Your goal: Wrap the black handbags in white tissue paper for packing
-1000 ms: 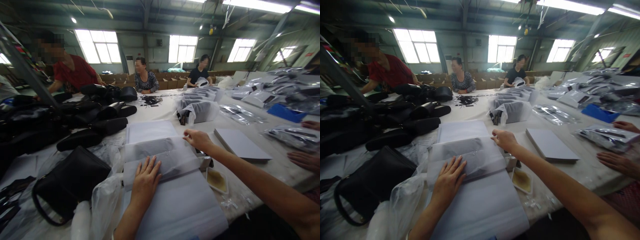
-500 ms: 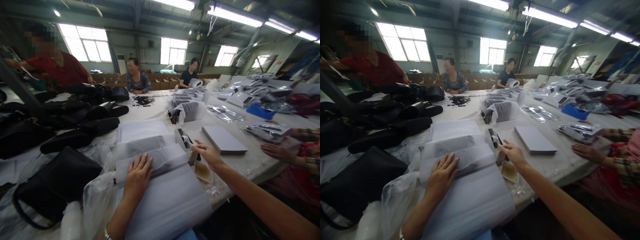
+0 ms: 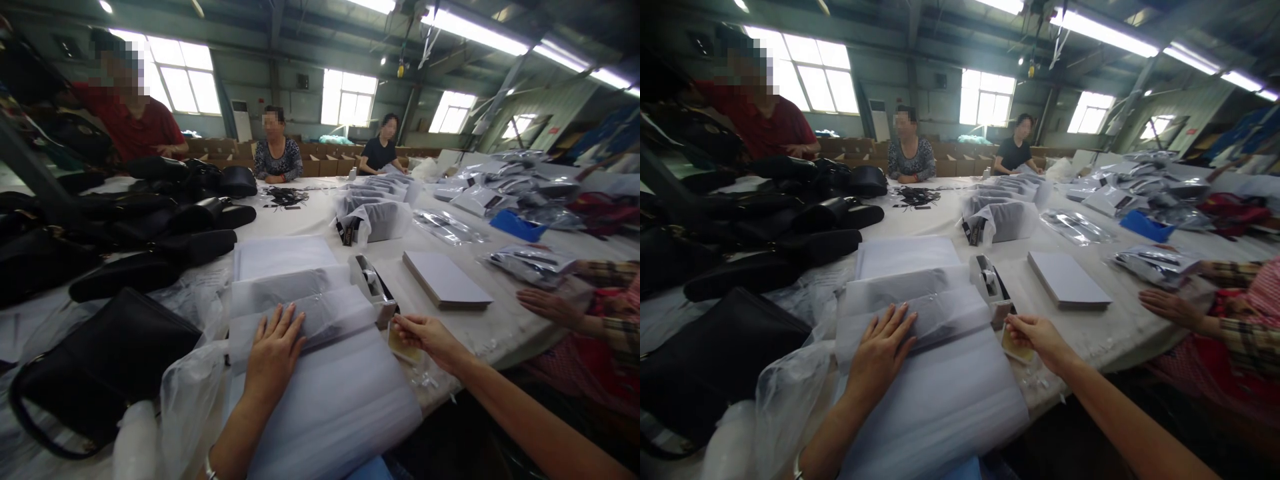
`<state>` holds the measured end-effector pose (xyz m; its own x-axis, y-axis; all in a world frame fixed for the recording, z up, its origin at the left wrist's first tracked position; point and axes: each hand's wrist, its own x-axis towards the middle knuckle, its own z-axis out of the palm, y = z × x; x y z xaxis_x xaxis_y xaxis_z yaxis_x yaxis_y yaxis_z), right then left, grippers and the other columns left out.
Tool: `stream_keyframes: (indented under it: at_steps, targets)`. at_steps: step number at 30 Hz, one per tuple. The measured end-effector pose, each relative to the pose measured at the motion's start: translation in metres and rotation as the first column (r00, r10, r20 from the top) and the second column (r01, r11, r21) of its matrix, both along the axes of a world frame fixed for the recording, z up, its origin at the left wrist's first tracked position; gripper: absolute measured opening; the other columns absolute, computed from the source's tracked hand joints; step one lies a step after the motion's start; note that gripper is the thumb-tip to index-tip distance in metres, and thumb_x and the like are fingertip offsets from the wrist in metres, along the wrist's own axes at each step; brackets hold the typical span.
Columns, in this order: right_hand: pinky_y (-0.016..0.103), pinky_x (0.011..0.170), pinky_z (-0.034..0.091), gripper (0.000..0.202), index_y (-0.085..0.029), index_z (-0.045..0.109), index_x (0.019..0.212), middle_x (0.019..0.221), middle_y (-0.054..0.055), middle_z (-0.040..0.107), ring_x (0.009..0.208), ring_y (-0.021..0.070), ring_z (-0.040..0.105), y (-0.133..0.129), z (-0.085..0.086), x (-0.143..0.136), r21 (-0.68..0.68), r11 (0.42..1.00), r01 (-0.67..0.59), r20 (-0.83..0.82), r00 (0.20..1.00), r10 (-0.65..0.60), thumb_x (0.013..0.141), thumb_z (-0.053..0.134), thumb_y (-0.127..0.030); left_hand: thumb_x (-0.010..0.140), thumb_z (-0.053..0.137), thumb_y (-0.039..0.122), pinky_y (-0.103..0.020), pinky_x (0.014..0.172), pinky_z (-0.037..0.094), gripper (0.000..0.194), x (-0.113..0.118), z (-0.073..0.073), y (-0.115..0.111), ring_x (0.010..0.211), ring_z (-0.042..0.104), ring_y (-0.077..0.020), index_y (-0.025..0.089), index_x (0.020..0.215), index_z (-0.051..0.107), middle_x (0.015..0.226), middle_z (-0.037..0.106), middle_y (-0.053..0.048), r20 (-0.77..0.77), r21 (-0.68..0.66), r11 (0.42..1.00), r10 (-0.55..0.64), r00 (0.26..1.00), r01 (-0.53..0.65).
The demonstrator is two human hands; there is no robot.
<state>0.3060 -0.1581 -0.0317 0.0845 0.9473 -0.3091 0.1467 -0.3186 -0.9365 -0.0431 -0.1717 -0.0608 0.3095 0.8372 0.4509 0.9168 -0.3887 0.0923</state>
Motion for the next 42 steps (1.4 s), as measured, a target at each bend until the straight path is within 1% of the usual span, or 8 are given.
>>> stream_keyframes:
  at_steps: [3,6,12,17,20,28,36,42]
  targets:
    - [0.028,0.057,0.048,0.04,-0.017,0.073,0.076,0.062,0.003,0.068,0.056,0.016,0.06,0.015,0.003,0.009,0.1,0.983,-0.153,0.423,0.901,0.097,0.08,0.063,-0.055,0.096,0.052,0.033,-0.055,0.109,0.041,0.043,0.0,0.0,0.0,0.139,0.042,-0.0319,0.026,0.139,0.054,0.15,0.045,-0.005,0.028,0.005,1.0,-0.006,1.0,0.006]
    - [0.03,0.06,0.046,0.036,-0.02,0.072,0.073,0.062,0.003,0.069,0.06,0.0189,0.063,0.021,0.009,0.019,0.142,0.941,-0.307,0.793,0.604,0.078,0.088,0.051,-0.044,0.096,0.053,0.033,-0.055,0.11,0.04,0.043,-0.001,-0.001,0.001,0.139,0.042,-0.0322,0.027,0.138,0.054,0.15,0.046,-0.005,0.062,0.001,1.0,-0.018,0.998,0.017]
    - [0.032,0.075,0.05,0.032,-0.022,0.072,0.106,0.099,0.008,0.074,0.089,0.0235,0.067,0.011,0.034,0.035,0.2,0.75,-0.63,0.979,0.149,-0.136,0.091,0.045,-0.017,0.096,0.052,0.037,-0.054,0.11,0.04,0.049,-0.006,0.006,0.003,0.139,0.042,-0.0307,0.024,0.143,0.048,0.15,0.047,-0.007,0.117,-0.05,0.997,-0.054,0.992,0.06]
    - [0.031,0.08,0.049,0.034,-0.024,0.071,0.111,0.1,0.007,0.073,0.092,0.0202,0.065,0.023,0.075,0.008,0.137,0.455,-0.88,0.99,0.126,-0.056,0.097,0.041,-0.016,0.1,0.041,0.028,-0.043,0.101,0.051,0.047,-0.016,0.017,0.007,0.129,0.054,-0.0261,0.026,0.146,0.042,0.156,0.038,-0.005,0.258,-0.146,0.989,0.057,0.965,-0.02]
    - [0.029,0.077,0.047,0.03,-0.025,0.072,0.105,0.093,0.006,0.073,0.087,0.0181,0.064,0.039,0.09,-0.033,0.144,0.34,-0.929,0.987,0.159,0.018,0.1,0.043,-0.029,0.098,0.038,0.017,-0.038,0.096,0.055,0.049,-0.025,0.017,0.012,0.126,0.058,-0.0254,0.026,0.146,0.043,0.155,0.039,-0.004,0.346,-0.176,0.981,0.136,0.929,-0.078]
    - [0.026,0.062,0.035,0.038,-0.024,0.069,0.076,0.073,0.002,0.067,0.072,0.015,0.06,0.091,0.089,-0.176,0.031,0.008,-0.999,0.982,0.032,0.185,0.096,0.048,-0.048,0.095,0.042,0.015,-0.04,0.113,0.041,0.055,-0.039,0.001,0.02,0.139,0.043,-0.0205,0.02,0.149,0.036,0.151,0.046,-0.009,0.555,-0.125,0.992,0.061,0.83,0.01]
    - [0.025,0.053,0.031,0.027,-0.025,0.077,0.081,0.069,0.003,0.073,0.062,0.0182,0.062,0.127,0.082,-0.258,-0.371,0.024,-0.928,0.925,-0.367,0.096,0.083,0.061,-0.047,0.092,0.046,0.013,-0.041,0.109,0.046,0.062,-0.04,-0.006,0.02,0.132,0.052,-0.0217,0.019,0.152,0.029,0.148,0.05,-0.011,0.66,-0.138,0.99,0.082,0.747,0.014]
    - [0.027,0.058,0.04,0.039,-0.022,0.078,0.086,0.075,0.009,0.075,0.068,0.0232,0.067,0.126,0.082,-0.271,-0.426,0.103,-0.899,0.904,-0.426,0.029,0.079,0.063,-0.058,0.093,0.045,0.013,-0.042,0.11,0.044,0.061,-0.04,-0.009,0.02,0.135,0.049,-0.0223,0.019,0.152,0.03,0.151,0.045,-0.011,0.663,-0.104,0.994,0.052,0.747,0.023]
